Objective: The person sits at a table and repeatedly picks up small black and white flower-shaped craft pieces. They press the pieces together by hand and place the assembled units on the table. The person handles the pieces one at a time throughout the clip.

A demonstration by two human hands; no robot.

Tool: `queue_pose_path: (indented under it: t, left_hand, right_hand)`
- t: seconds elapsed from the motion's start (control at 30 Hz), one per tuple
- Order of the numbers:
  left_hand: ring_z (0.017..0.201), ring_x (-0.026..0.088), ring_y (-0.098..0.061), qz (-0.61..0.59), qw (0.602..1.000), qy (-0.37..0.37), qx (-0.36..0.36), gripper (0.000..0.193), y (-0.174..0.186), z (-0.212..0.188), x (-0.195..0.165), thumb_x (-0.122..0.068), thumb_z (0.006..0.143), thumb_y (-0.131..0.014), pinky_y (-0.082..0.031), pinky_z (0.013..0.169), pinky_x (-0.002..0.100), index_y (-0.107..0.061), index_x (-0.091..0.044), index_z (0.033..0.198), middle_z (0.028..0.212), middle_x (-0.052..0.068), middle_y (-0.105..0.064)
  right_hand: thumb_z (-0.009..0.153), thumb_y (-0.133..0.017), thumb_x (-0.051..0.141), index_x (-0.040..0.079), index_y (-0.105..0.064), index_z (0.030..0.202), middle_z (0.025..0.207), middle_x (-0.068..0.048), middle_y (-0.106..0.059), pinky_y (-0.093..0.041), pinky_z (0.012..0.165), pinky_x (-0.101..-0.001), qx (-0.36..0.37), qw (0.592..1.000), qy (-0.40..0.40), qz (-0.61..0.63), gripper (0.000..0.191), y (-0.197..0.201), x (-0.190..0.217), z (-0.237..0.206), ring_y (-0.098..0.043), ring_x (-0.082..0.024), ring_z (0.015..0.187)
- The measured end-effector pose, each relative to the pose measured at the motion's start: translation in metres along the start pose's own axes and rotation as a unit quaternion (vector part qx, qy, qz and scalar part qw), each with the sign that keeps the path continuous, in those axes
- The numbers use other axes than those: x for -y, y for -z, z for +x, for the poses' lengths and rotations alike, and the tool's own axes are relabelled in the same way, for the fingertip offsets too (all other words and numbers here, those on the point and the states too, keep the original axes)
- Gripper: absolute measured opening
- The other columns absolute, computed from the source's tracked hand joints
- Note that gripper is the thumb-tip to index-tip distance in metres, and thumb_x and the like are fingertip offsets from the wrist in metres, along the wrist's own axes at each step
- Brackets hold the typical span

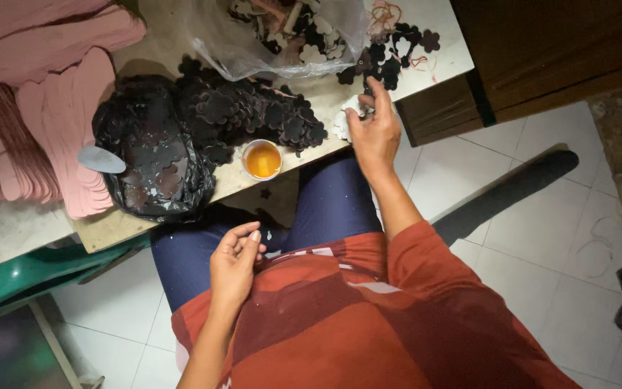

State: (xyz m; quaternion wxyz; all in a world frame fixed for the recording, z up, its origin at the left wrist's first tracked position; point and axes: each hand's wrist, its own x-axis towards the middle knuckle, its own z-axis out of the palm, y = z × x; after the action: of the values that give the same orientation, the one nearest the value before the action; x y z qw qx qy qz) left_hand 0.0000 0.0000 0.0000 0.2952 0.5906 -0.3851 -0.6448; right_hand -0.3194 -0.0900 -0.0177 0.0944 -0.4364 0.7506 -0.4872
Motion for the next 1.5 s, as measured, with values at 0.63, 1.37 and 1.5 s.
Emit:
queue_pose_path:
  t: [0.63,1.37,1.5]
  left_hand:
    - [0.082,0.006,-0.066,0.007,0.995,-0.095,0.011,0.027,-0.038,0.034,-0.050,-0.014,0.096,-0.071,-0.054,0.077,0.021,-0.071,-0.005,0.122,0.090,0.000,-0.071]
    - [0.128,0.029,-0.062,0.186,0.907,-0.378,0.021,0.045,-0.007,0.004,-0.055,-0.015,0.079,-0.087,-0.051,0.107,0.040,-0.070,-0.011,0.121,0.135,0.011,-0.066]
    - [0.122,0.027,-0.064,0.229,0.837,-0.497,-0.011,0.027,0.015,0.000,-0.046,-0.008,0.079,-0.087,-0.052,0.106,0.039,-0.074,-0.014,0.102,0.125,0.005,-0.070]
  right_hand:
    - [0.082,-0.080,-0.014,0.008,-0.060,0.138,0.096,-0.005,-0.071,-0.052,0.075,-0.0281,0.042,0.980,0.191,0.040,0.063,0.022,0.028,-0.014,-0.066,-0.015,0.083]
    - [0.083,-0.077,-0.020,0.004,-0.040,0.147,0.103,-0.015,-0.067,-0.063,0.090,-0.0385,0.229,0.901,0.233,0.286,0.078,-0.013,0.047,-0.141,-0.073,-0.025,0.099]
    - [0.085,-0.073,-0.020,0.005,-0.037,0.148,0.107,-0.016,-0.069,-0.062,0.095,-0.0419,0.234,0.885,0.300,0.268,0.077,-0.013,0.062,-0.145,-0.073,-0.030,0.106]
